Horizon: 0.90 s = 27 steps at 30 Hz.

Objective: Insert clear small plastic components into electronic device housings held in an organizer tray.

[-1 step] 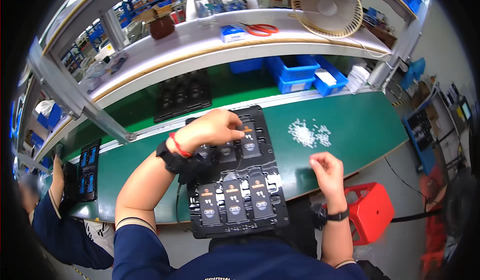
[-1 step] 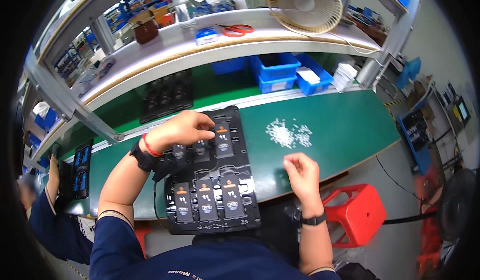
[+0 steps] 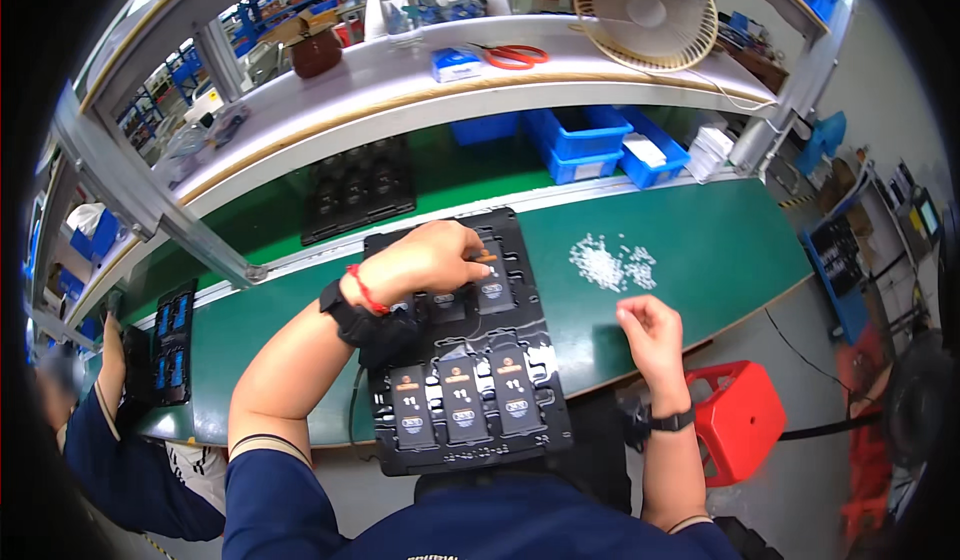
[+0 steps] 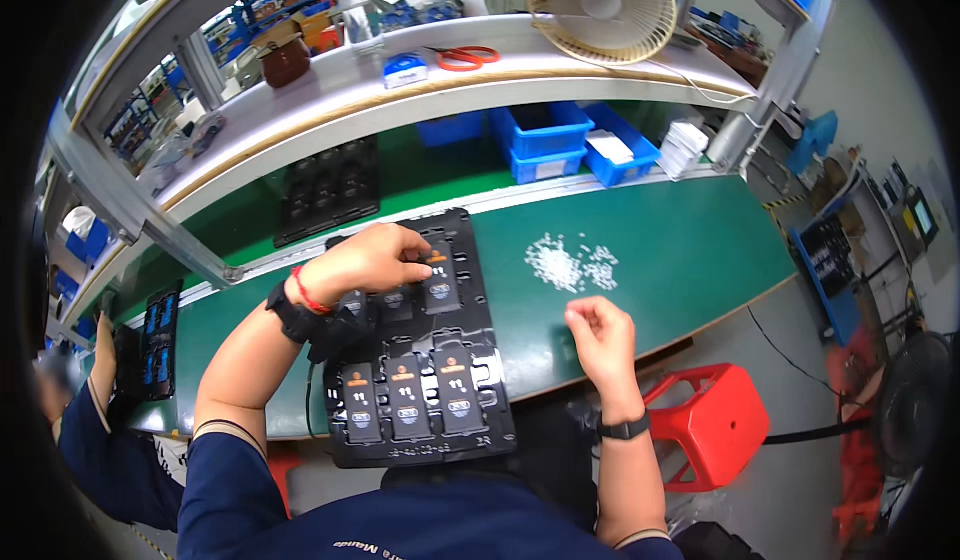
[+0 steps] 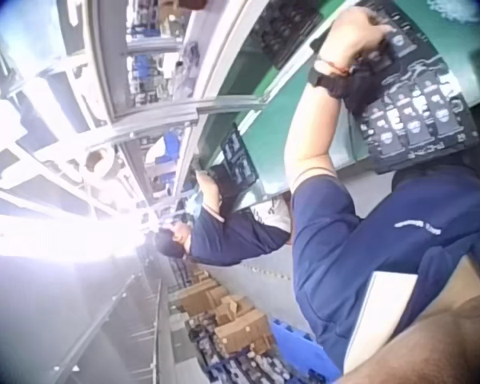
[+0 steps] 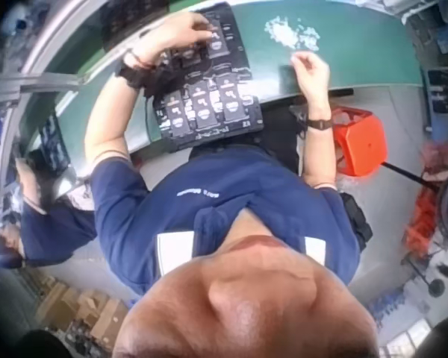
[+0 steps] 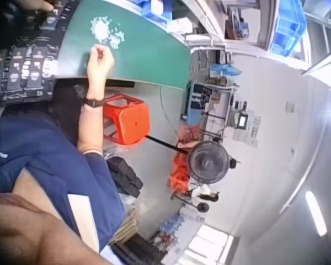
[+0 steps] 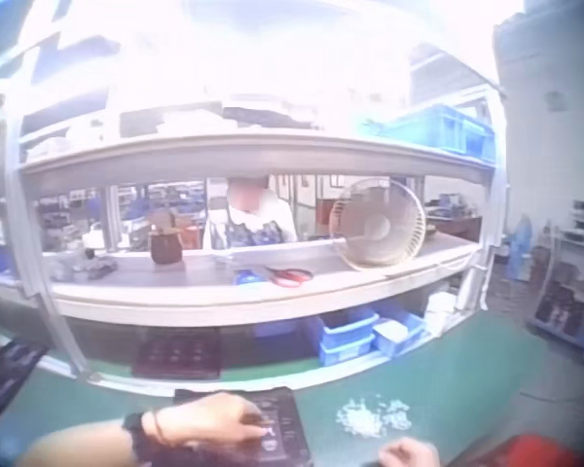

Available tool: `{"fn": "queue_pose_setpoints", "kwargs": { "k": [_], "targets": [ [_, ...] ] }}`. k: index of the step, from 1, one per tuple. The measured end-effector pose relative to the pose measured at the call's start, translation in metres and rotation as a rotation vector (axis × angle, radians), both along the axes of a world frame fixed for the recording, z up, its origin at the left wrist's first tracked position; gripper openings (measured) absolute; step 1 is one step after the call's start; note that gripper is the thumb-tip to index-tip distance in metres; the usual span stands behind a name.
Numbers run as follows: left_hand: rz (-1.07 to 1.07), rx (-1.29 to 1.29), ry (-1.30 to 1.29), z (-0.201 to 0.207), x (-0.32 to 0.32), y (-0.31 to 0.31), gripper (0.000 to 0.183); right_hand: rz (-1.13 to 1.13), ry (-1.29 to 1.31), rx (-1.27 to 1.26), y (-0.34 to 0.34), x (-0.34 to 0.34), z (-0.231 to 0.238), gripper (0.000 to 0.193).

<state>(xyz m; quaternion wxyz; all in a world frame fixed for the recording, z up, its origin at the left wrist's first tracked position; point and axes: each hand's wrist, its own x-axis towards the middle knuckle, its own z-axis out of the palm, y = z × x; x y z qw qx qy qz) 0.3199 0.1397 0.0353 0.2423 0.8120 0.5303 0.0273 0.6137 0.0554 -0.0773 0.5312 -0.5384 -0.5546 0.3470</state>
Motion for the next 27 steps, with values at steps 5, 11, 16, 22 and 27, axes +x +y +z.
{"fn": "queue_pose_setpoints", "kwargs": {
  "k": [5, 11, 16, 22, 27],
  "targets": [
    [0.087, 0.141, 0.152, -0.033, 0.017, 0.013, 0.040, -0.140, -0.357, 0.055, 0.027, 0.012, -0.013, 0.007],
    [0.179, 0.155, -0.060, -0.046, 0.008, 0.019, 0.041, -0.152, -0.636, 0.063, 0.038, 0.009, -0.015, 0.007],
    [0.277, -0.163, -0.607, -0.056, 0.000, 0.006, 0.044, -0.177, -0.722, 0.020, 0.040, 0.003, -0.015, 0.006],
    [0.542, -0.632, -1.318, -0.021, 0.025, -0.022, 0.017, -0.180, -0.632, 0.071, 0.041, 0.015, -0.019, 0.006],
    [0.476, -0.927, -1.526, -0.020, 0.046, -0.048, 0.023, -0.180, -0.543, 0.085, 0.038, 0.011, -0.015, 0.004]
  ]
}}
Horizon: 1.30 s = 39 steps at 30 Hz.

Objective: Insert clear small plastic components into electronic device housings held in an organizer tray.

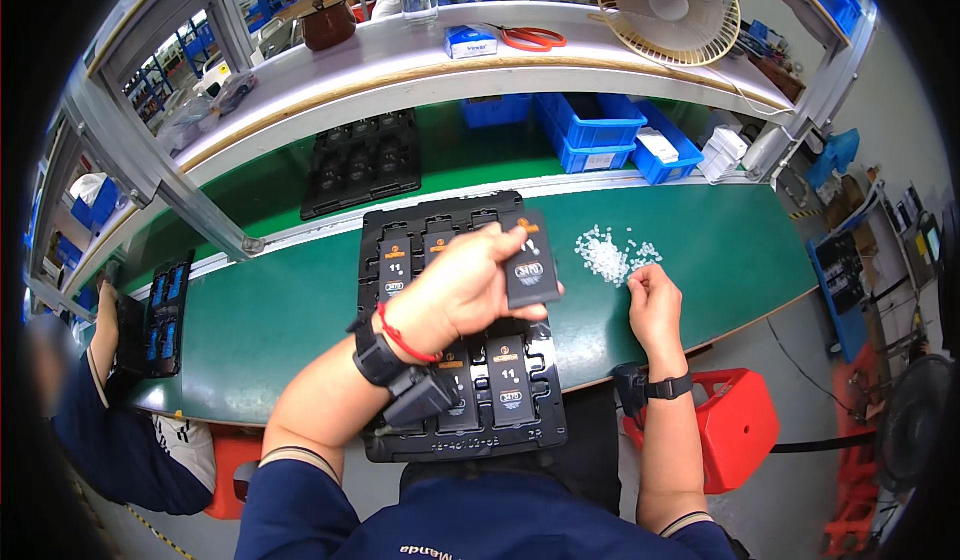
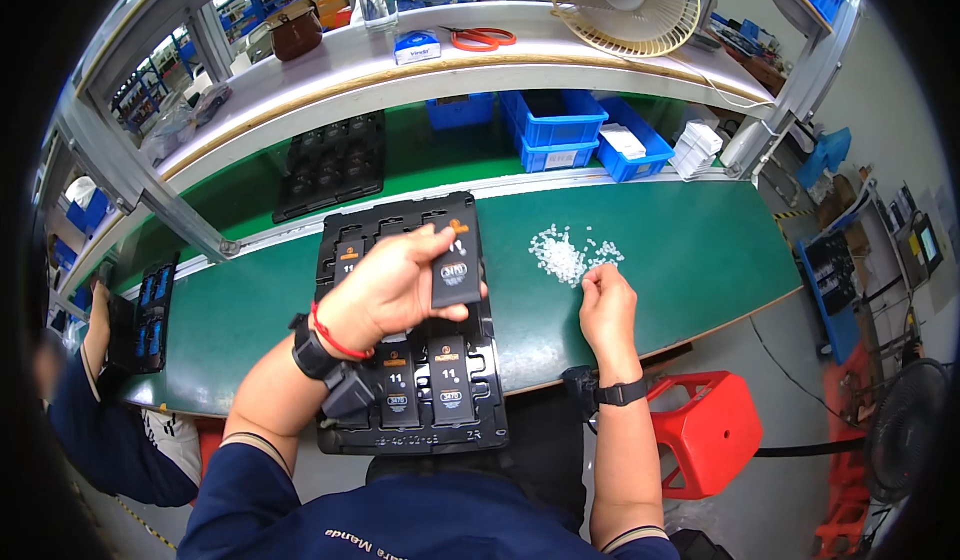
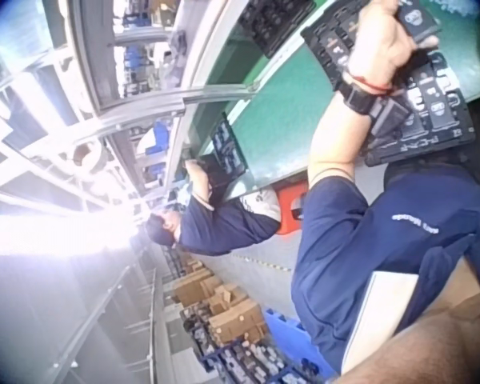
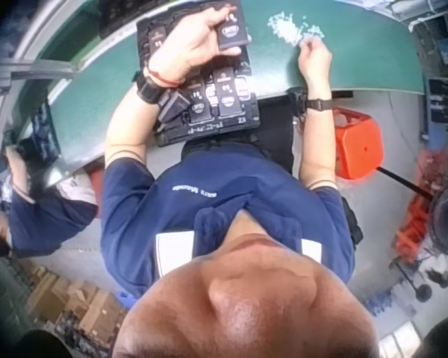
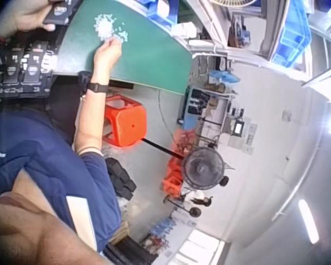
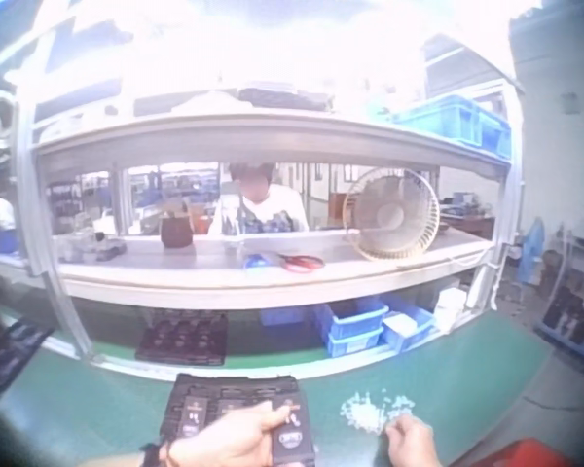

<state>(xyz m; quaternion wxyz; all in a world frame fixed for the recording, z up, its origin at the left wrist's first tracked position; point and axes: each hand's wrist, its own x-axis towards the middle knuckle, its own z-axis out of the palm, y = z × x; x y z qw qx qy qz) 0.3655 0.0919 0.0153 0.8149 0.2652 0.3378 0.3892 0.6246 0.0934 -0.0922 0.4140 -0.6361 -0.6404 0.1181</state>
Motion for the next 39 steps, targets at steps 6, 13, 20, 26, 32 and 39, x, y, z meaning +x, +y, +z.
{"fn": "queue_pose_setpoints", "kwargs": {
  "k": [6, 13, 20, 26, 32, 39],
  "targets": [
    [-0.083, 0.103, 0.053, -0.016, 0.019, -0.028, 0.050, 0.100, 0.575, -0.129, -0.017, -0.013, 0.014, 0.006],
    [-0.038, 0.300, 0.139, -0.026, 0.023, -0.033, 0.052, 0.389, 1.011, -0.165, -0.049, -0.041, 0.046, 0.014],
    [-0.080, 0.405, 0.217, -0.023, 0.022, -0.036, 0.048, 0.477, 1.053, -0.190, -0.064, -0.052, 0.055, 0.010],
    [-0.057, 0.520, 0.241, -0.024, 0.022, -0.037, 0.045, 0.514, 0.941, -0.135, -0.068, -0.057, 0.060, 0.008],
    [-0.059, 0.535, 0.241, -0.026, 0.022, -0.038, 0.045, 0.474, 1.011, -0.184, -0.070, -0.064, 0.060, 0.016],
    [-0.003, 0.676, 0.233, -0.029, 0.024, -0.039, 0.045, 0.488, 1.039, -0.186, -0.072, -0.066, 0.062, 0.016]
  ]
}}
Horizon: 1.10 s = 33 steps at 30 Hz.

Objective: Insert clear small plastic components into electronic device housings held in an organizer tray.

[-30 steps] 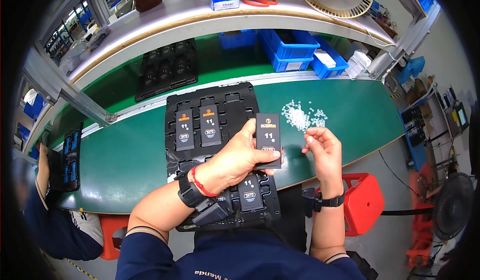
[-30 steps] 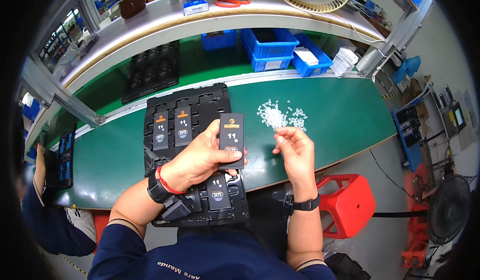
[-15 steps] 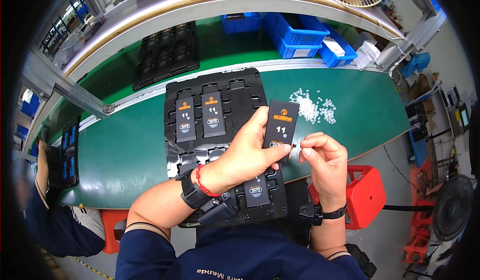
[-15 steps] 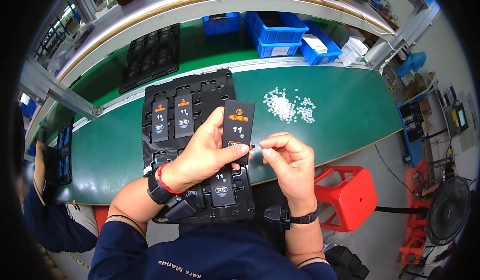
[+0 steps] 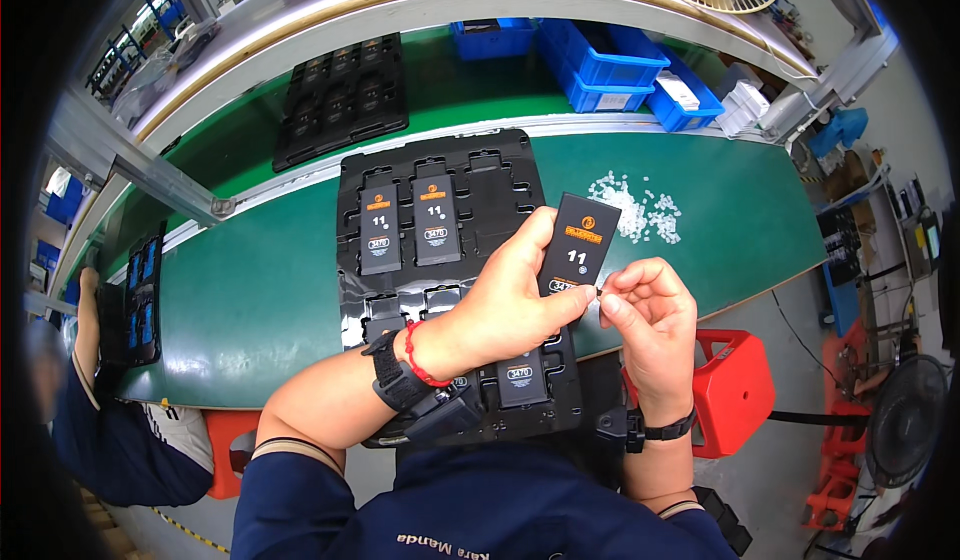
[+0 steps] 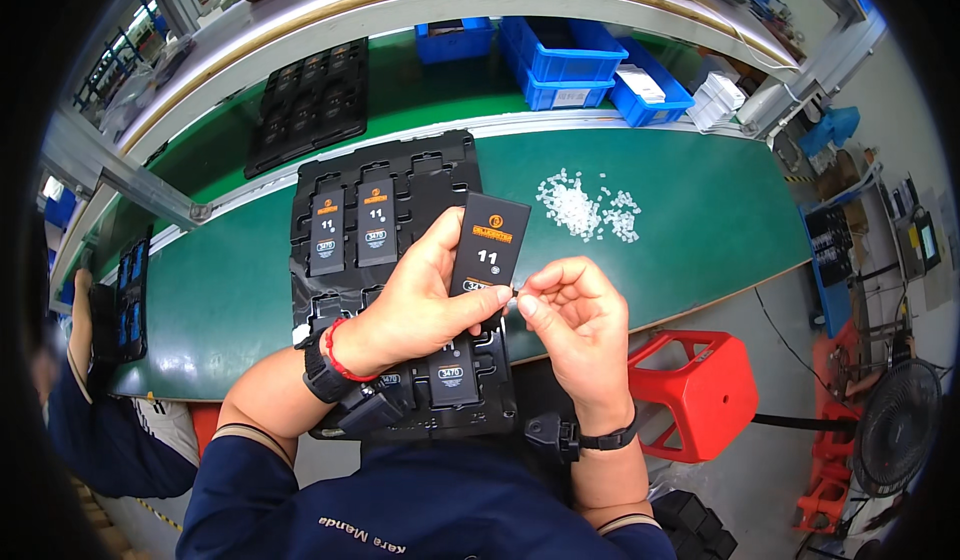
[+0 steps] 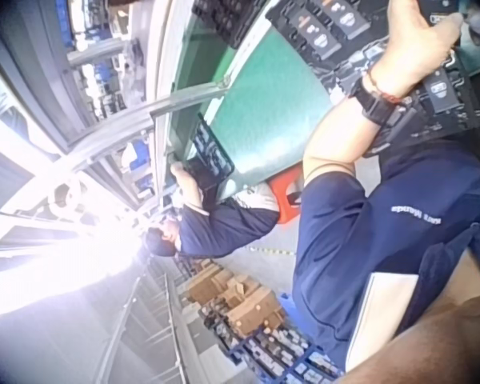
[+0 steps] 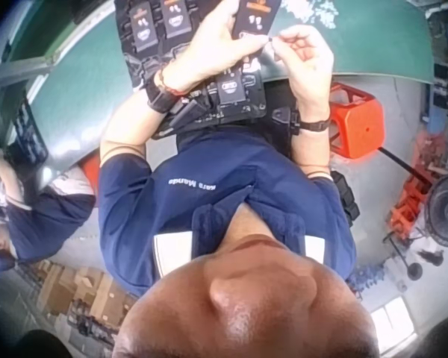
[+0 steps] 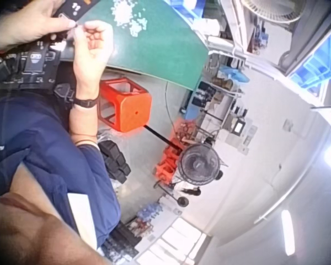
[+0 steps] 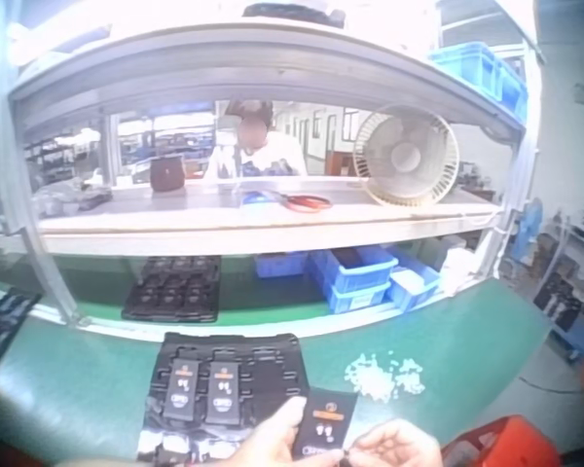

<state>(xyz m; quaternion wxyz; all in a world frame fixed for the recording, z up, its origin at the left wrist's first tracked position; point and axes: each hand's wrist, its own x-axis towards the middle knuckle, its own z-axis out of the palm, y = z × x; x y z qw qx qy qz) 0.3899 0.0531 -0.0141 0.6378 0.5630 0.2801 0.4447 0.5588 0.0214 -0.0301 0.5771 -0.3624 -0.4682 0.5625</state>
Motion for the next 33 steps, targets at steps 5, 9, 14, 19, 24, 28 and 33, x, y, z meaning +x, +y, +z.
{"fn": "queue_pose_setpoints", "kwargs": {
  "k": [5, 9, 14, 19, 24, 28, 33],
  "targets": [
    [-0.016, -0.016, 0.000, 0.004, -0.001, 0.000, 0.045, 0.015, 0.040, -0.027, -0.001, -0.001, 0.002, 0.016],
    [0.051, 0.194, 0.076, -0.005, 0.000, 0.001, 0.042, -0.105, -0.065, 0.073, -0.004, -0.010, 0.002, 0.017],
    [0.026, 0.258, 0.205, -0.006, -0.002, -0.001, 0.048, -0.185, -0.270, 0.225, -0.006, -0.009, -0.001, 0.015],
    [-0.020, 0.366, 0.351, -0.002, -0.004, -0.001, 0.045, 0.005, -0.060, -0.008, -0.004, 0.001, 0.008, 0.013],
    [-0.005, 0.400, 0.358, -0.003, -0.003, -0.001, 0.045, -0.100, -0.342, 0.164, -0.007, -0.003, 0.003, 0.011],
    [0.009, 0.280, 0.292, -0.011, 0.000, -0.002, 0.046, -0.115, -0.257, 0.079, -0.007, -0.005, 0.003, 0.010],
    [-0.018, 0.056, 0.214, 0.001, 0.001, -0.004, 0.052, -0.058, -0.098, -0.013, -0.004, 0.000, -0.002, 0.011]
  ]
}}
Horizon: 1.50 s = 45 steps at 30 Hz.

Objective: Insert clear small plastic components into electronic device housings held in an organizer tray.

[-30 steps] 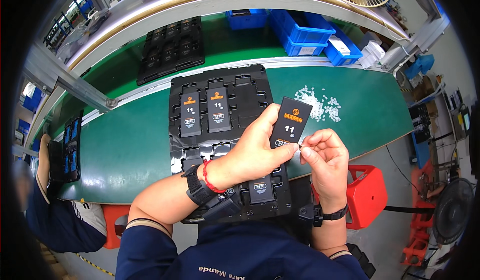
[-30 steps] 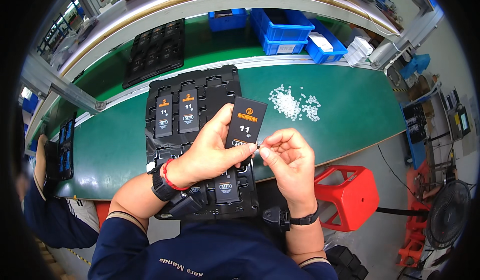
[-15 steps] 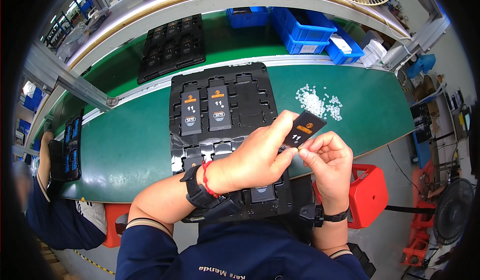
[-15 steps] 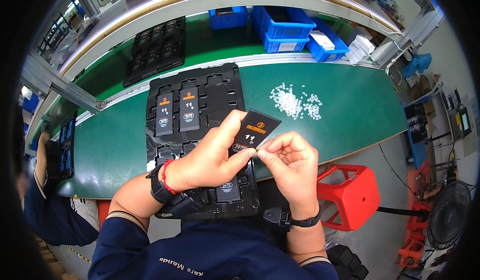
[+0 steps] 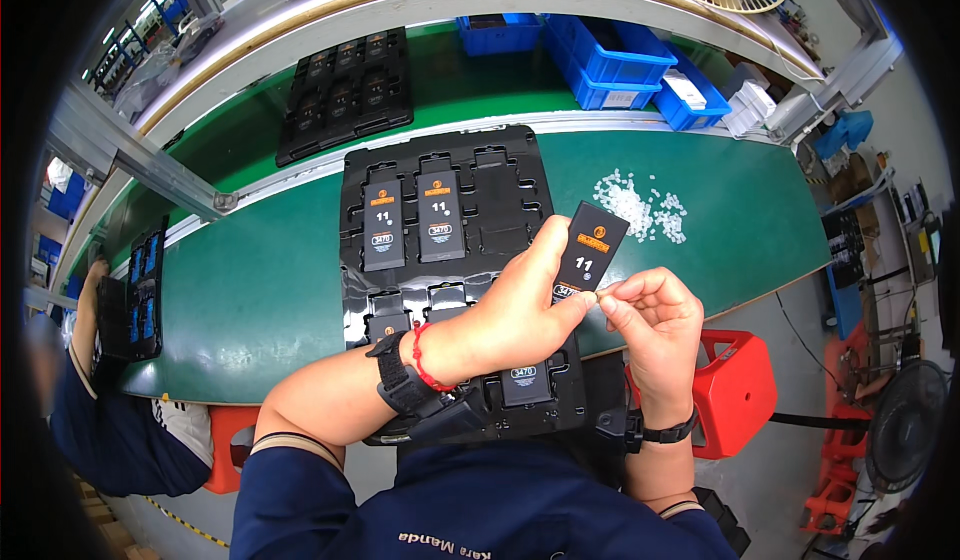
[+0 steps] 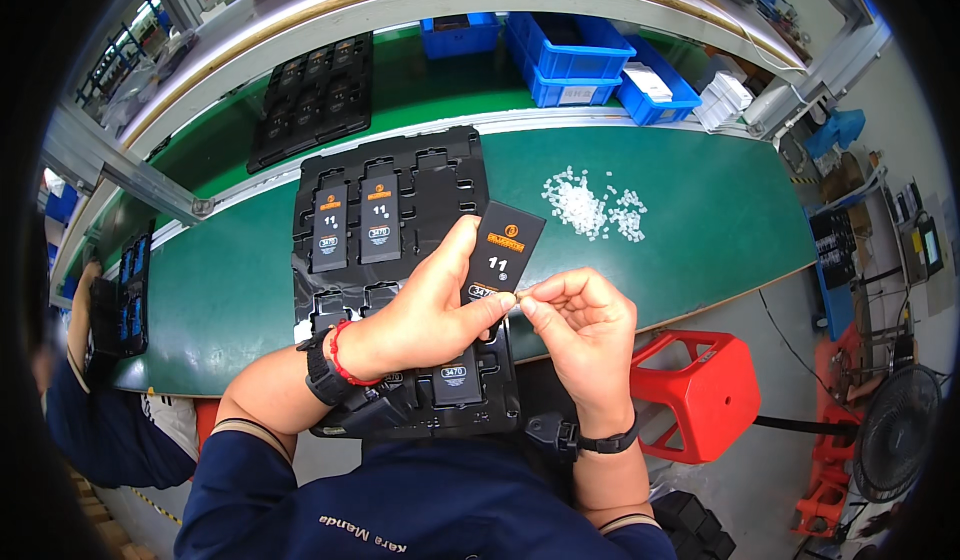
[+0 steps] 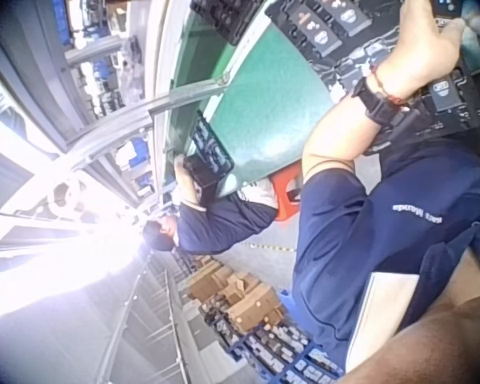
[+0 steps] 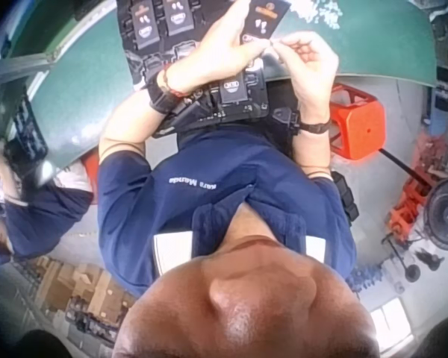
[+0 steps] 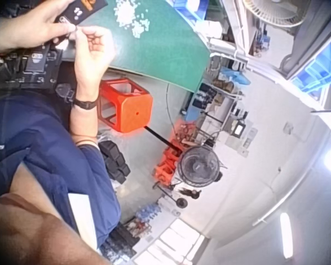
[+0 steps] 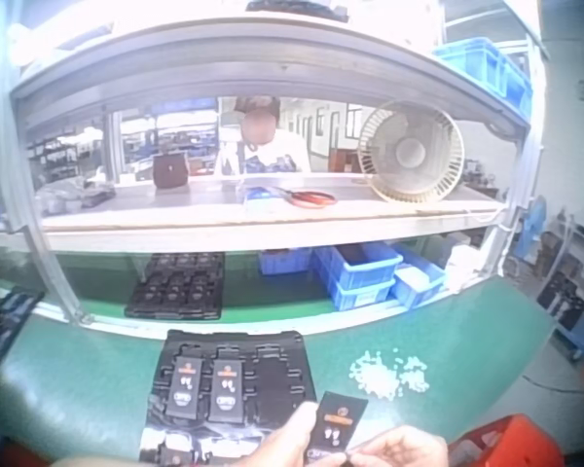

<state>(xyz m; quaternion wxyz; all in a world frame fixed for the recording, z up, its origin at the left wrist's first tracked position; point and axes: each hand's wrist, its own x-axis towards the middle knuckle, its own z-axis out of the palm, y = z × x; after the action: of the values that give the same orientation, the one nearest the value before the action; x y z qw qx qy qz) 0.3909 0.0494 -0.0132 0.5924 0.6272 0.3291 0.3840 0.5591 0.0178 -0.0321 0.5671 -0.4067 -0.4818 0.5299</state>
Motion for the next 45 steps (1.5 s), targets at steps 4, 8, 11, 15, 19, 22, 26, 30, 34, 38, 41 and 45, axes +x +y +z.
{"fn": "queue_pose_setpoints", "kwargs": {
  "k": [4, 8, 11, 15, 19, 22, 26, 30, 34, 38, 41, 45],
  "targets": [
    [0.006, -0.012, -0.042, -0.004, 0.001, 0.001, 0.052, -0.060, -0.016, 0.064, 0.000, -0.007, 0.000, 0.011],
    [0.020, 0.017, 0.030, -0.007, 0.000, 0.001, 0.051, -0.091, -0.132, 0.153, -0.003, -0.010, -0.007, 0.011],
    [0.011, 0.125, 0.020, -0.012, 0.001, 0.004, 0.048, -0.090, -0.310, 0.214, -0.001, -0.004, -0.010, 0.015],
    [0.214, -0.212, -0.107, -0.001, -0.008, 0.022, 0.030, -0.155, -0.272, 0.134, 0.006, 0.005, -0.008, 0.027],
    [0.488, -0.200, -0.045, -0.013, -0.039, 0.059, 0.043, -0.148, -0.186, 0.060, 0.009, 0.027, -0.012, 0.016],
    [0.602, -0.039, 0.348, -0.025, -0.047, 0.069, 0.058, -0.129, -0.194, 0.035, 0.010, 0.031, -0.016, 0.009],
    [0.539, 0.000, 0.596, -0.018, -0.049, 0.071, 0.072, -0.091, -0.179, 0.003, 0.008, 0.030, -0.017, 0.008],
    [0.436, -0.186, 0.617, -0.001, -0.045, 0.065, 0.073, -0.093, -0.225, -0.016, 0.010, 0.034, -0.018, 0.006],
    [0.529, 0.064, 0.751, -0.014, -0.045, 0.063, 0.075, -0.104, -0.335, -0.020, 0.022, 0.045, -0.021, 0.005],
    [0.509, 0.185, 0.793, -0.018, -0.048, 0.065, 0.063, -0.209, -0.564, 0.056, 0.047, 0.060, -0.032, 0.004],
    [0.492, 0.164, 0.748, -0.018, -0.050, 0.065, 0.045, -0.266, -0.880, 0.125, 0.066, 0.063, -0.029, 0.005],
    [0.620, 0.253, 0.725, -0.015, -0.075, 0.071, 0.024, -0.237, -0.992, 0.125, 0.086, 0.058, -0.041, 0.004]
  ]
}}
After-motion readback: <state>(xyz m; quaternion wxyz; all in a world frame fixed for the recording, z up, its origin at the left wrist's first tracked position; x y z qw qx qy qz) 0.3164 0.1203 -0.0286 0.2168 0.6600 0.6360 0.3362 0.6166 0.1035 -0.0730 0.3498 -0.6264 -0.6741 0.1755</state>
